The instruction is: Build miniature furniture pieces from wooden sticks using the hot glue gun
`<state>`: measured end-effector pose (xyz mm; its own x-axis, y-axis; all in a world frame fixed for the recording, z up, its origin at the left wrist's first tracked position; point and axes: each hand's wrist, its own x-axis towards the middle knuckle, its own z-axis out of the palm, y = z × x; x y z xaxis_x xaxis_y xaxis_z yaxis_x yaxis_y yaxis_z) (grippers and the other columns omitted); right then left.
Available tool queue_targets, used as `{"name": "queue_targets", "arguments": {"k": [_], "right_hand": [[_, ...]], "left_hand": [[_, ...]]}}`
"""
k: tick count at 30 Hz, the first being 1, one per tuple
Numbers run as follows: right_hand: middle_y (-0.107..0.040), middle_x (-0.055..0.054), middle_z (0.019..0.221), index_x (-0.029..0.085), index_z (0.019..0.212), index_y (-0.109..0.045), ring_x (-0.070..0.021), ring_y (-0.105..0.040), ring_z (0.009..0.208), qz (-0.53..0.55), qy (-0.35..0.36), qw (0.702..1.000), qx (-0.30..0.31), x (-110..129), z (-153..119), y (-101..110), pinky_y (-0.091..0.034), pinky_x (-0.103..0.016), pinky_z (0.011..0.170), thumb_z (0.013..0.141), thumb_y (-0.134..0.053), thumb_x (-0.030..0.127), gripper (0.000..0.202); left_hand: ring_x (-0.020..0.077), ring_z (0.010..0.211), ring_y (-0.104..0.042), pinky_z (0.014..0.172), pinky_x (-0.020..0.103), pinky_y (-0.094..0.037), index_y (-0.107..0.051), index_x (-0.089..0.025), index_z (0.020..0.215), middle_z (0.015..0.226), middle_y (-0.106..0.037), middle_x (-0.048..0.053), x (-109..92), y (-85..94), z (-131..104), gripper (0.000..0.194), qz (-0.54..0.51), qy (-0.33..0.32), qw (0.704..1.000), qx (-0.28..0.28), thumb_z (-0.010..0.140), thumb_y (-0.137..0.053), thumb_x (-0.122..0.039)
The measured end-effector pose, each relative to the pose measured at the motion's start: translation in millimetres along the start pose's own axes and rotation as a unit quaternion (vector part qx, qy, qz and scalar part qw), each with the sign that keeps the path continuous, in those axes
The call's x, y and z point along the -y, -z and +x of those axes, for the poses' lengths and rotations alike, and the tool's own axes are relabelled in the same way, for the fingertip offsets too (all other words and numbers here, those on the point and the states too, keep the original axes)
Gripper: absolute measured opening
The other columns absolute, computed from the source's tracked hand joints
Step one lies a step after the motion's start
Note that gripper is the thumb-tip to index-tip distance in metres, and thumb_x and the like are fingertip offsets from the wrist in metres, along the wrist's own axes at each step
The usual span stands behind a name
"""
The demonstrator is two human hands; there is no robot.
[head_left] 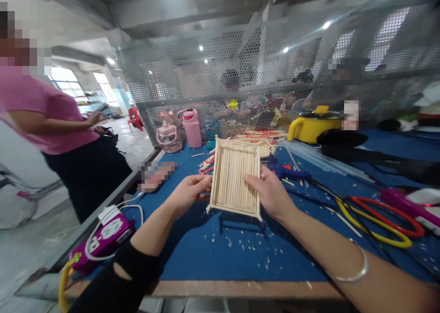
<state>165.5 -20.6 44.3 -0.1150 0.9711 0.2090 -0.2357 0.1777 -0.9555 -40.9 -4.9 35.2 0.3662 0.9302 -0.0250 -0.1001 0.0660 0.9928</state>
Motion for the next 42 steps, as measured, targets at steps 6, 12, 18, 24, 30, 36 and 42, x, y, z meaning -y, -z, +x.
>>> {"name": "queue_targets", "arguments": {"k": [6, 12, 18, 24, 30, 36, 42], "right_hand": [[-0.072, -0.005, 0.097, 0.021, 0.1, -0.057, -0.0229, -0.067, 0.088, -0.031, 0.062, 0.997, -0.03, -11, 10, 5, -0.053, -0.042, 0.082, 0.068, -0.069, 0.037, 0.037], [-0.07, -0.004, 0.097, 0.024, 0.091, -0.064, -0.0233, -0.064, 0.094, -0.097, 0.149, 0.983, -0.043, 3, 4, 5, -0.046, -0.041, 0.091, 0.074, -0.066, 0.036, 0.021], [-0.066, -0.005, 0.092, 0.024, 0.067, -0.061, -0.0257, -0.055, 0.111, -0.084, 0.19, 0.978, -0.001, 8, -7, -4, -0.048, -0.042, 0.089, 0.069, -0.071, 0.033, 0.014], [-0.056, -0.006, 0.12, 0.026, 0.096, -0.061, -0.0238, -0.056, 0.108, -0.035, 0.05, 0.988, 0.139, 2, 4, 9, -0.052, -0.036, 0.078, 0.065, -0.072, 0.035, 0.034], [-0.065, -0.006, 0.104, 0.019, 0.113, -0.055, -0.0158, -0.063, 0.086, -0.111, -0.117, 0.953, 0.258, -15, 20, 29, -0.049, -0.028, 0.077, 0.059, -0.074, 0.015, 0.058], [-0.069, -0.007, 0.09, 0.018, 0.104, -0.058, -0.0166, -0.064, 0.076, 0.002, -0.301, 0.929, 0.215, -14, 22, 29, -0.051, -0.029, 0.066, 0.072, -0.057, 0.02, 0.032], [-0.054, 0.004, 0.071, 0.02, 0.109, -0.052, -0.0082, -0.048, 0.056, -0.142, -0.17, 0.949, 0.223, -21, 13, 17, -0.036, -0.02, 0.049, 0.076, -0.064, 0.028, 0.037]], "left_hand": [[0.0168, 0.093, -0.058, 0.081, 0.026, -0.046, -0.061, -0.017, 0.111, 0.102, -0.065, 0.008, -17, -22.9, -21, 0.042, 0.096, -0.261, 0.917, -0.286, 0.077, -0.063, -0.042], [0.0128, 0.058, -0.06, 0.056, 0.023, -0.051, -0.068, -0.015, 0.084, 0.067, -0.063, 0.005, -12, -99.8, -76, 0.053, -0.296, -0.006, 0.952, -0.073, 0.07, -0.057, -0.066], [0.0119, 0.066, -0.067, 0.065, 0.021, -0.056, -0.065, -0.017, 0.085, 0.074, -0.068, 0.006, -25, -117.7, -83, 0.038, -0.531, 0.046, 0.836, -0.126, 0.089, -0.044, -0.048], [0.0107, 0.071, -0.068, 0.065, 0.017, -0.056, -0.063, -0.015, 0.087, 0.081, -0.07, 0.004, -13, -114.1, -81, 0.009, -0.479, 0.011, 0.866, -0.142, 0.087, -0.054, -0.018], [0.0079, 0.068, -0.062, 0.061, 0.017, -0.053, -0.059, -0.013, 0.087, 0.078, -0.065, 0.001, 11, -102.1, -72, 0.014, -0.36, -0.042, 0.925, -0.112, 0.08, -0.065, -0.025], [0.0072, 0.067, -0.058, 0.059, 0.016, -0.048, -0.055, -0.014, 0.092, 0.08, -0.066, 0.002, 32, -94.5, -69, 0.018, -0.241, -0.059, 0.955, -0.162, 0.082, -0.062, -0.027], [0.008, 0.068, -0.058, 0.061, 0.018, -0.049, -0.057, -0.015, 0.093, 0.08, -0.066, 0.002, 42, -95.1, -71, 0.018, -0.244, -0.055, 0.955, -0.16, 0.082, -0.063, -0.027]]}}
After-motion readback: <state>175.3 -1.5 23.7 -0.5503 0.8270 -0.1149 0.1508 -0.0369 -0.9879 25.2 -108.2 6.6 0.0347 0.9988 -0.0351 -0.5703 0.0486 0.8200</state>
